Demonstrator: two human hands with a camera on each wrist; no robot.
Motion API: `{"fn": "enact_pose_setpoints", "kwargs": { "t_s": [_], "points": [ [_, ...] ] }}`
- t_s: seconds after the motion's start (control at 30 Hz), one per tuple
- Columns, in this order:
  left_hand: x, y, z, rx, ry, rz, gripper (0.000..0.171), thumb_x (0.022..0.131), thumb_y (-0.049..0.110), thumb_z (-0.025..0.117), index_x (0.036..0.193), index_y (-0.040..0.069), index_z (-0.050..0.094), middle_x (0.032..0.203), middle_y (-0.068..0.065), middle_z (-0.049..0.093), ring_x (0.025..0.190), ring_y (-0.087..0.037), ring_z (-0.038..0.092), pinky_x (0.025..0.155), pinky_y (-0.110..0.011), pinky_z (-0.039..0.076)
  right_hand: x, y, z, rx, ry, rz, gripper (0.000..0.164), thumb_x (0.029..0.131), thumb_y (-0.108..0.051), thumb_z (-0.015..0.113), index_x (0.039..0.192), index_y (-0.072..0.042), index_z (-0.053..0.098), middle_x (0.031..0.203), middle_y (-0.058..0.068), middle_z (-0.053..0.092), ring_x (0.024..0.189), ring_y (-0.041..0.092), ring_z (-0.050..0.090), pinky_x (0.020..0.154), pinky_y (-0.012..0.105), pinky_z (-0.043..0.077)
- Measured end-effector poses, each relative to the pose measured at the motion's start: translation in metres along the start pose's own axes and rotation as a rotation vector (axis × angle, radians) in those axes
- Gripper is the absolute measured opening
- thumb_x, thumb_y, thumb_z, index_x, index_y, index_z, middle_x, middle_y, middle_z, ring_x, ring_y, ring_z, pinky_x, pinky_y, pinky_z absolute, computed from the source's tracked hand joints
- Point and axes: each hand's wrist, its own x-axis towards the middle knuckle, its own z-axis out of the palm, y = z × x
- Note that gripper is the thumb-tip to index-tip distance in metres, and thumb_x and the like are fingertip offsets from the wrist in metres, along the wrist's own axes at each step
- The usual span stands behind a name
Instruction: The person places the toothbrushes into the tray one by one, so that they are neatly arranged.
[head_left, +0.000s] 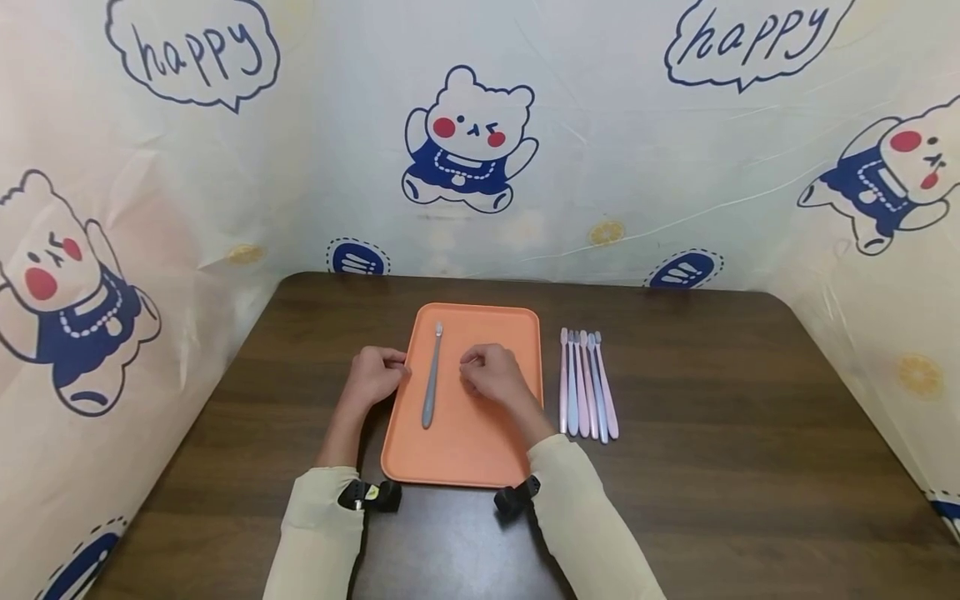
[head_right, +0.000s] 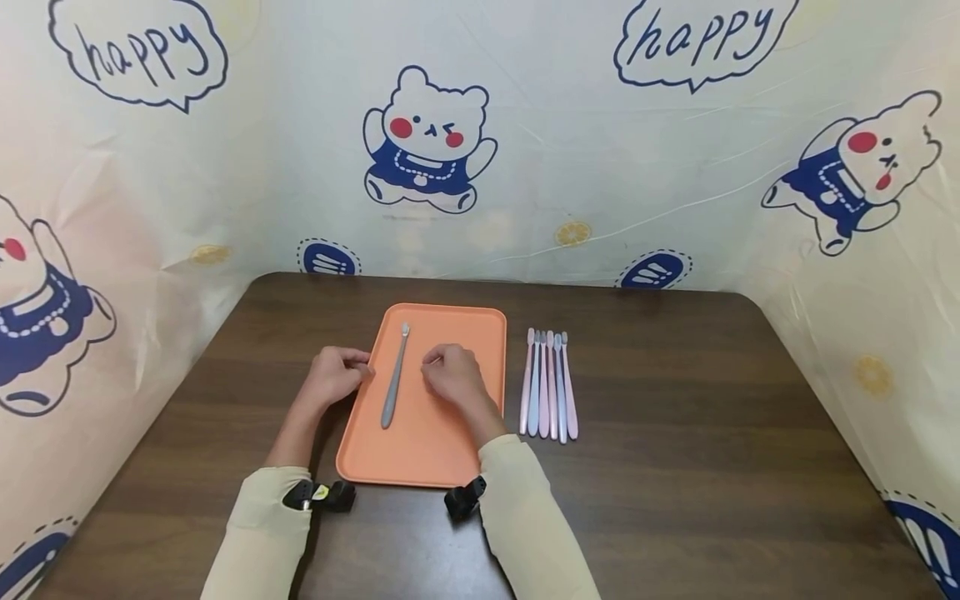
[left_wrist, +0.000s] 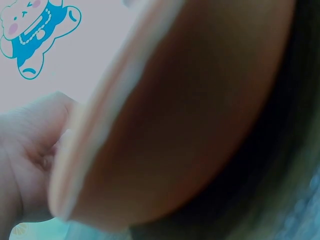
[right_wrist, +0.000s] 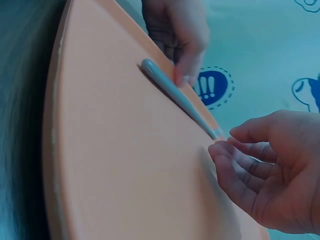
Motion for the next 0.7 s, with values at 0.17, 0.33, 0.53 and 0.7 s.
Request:
{"fn": "enact_pose_setpoints", "kwargs": {
  "t_s": [0.17,0.33,0.53,0.7],
  "points": [
    [0.000,-0.001,0.000,-0.007,0.000,-0.020,0.030,0.091,0.009,0.062,0.115,-0.003,0.074,0.102,-0.020,0.075,0.086,-0.023,0.067,0.075,-0.033,0.055,-0.008,0.004,-0.017,-0.049,0.050,-0.041,0.017,0.095,-0.009,0.063,0.105,0.000,0.074,0.085,0.014,0.075,0.062,0.012,0.063,0.060,0.022,0.047],
    [0.000,0.001,-0.001,-0.020,0.004,-0.054,0.028,0.091,0.010,0.064,0.113,-0.003,0.075,0.101,-0.020,0.076,0.082,-0.022,0.069,0.072,-0.030,0.055,-0.015,0.007,-0.036,-0.062,0.095,-0.050,0.019,0.095,-0.009,0.063,0.107,0.000,0.074,0.093,0.015,0.075,0.066,0.015,0.069,0.061,0.026,0.053],
    [-0.001,0.003,0.000,-0.023,0.010,-0.076,0.027,0.091,0.012,0.066,0.112,-0.002,0.076,0.101,-0.019,0.076,0.082,-0.021,0.069,0.072,-0.030,0.055,-0.023,0.016,-0.053,-0.071,0.146,-0.037,0.020,0.094,-0.008,0.064,0.107,0.002,0.075,0.097,0.017,0.076,0.070,0.018,0.071,0.064,0.028,0.057],
    [0.000,0.002,0.001,-0.022,0.018,-0.074,0.027,0.091,0.013,0.065,0.112,-0.002,0.076,0.102,-0.020,0.076,0.082,-0.021,0.068,0.071,-0.029,0.054,-0.027,0.023,-0.064,-0.062,0.153,0.001,0.022,0.095,-0.009,0.063,0.110,0.002,0.074,0.100,0.018,0.075,0.076,0.018,0.070,0.068,0.029,0.059]
  ]
}}
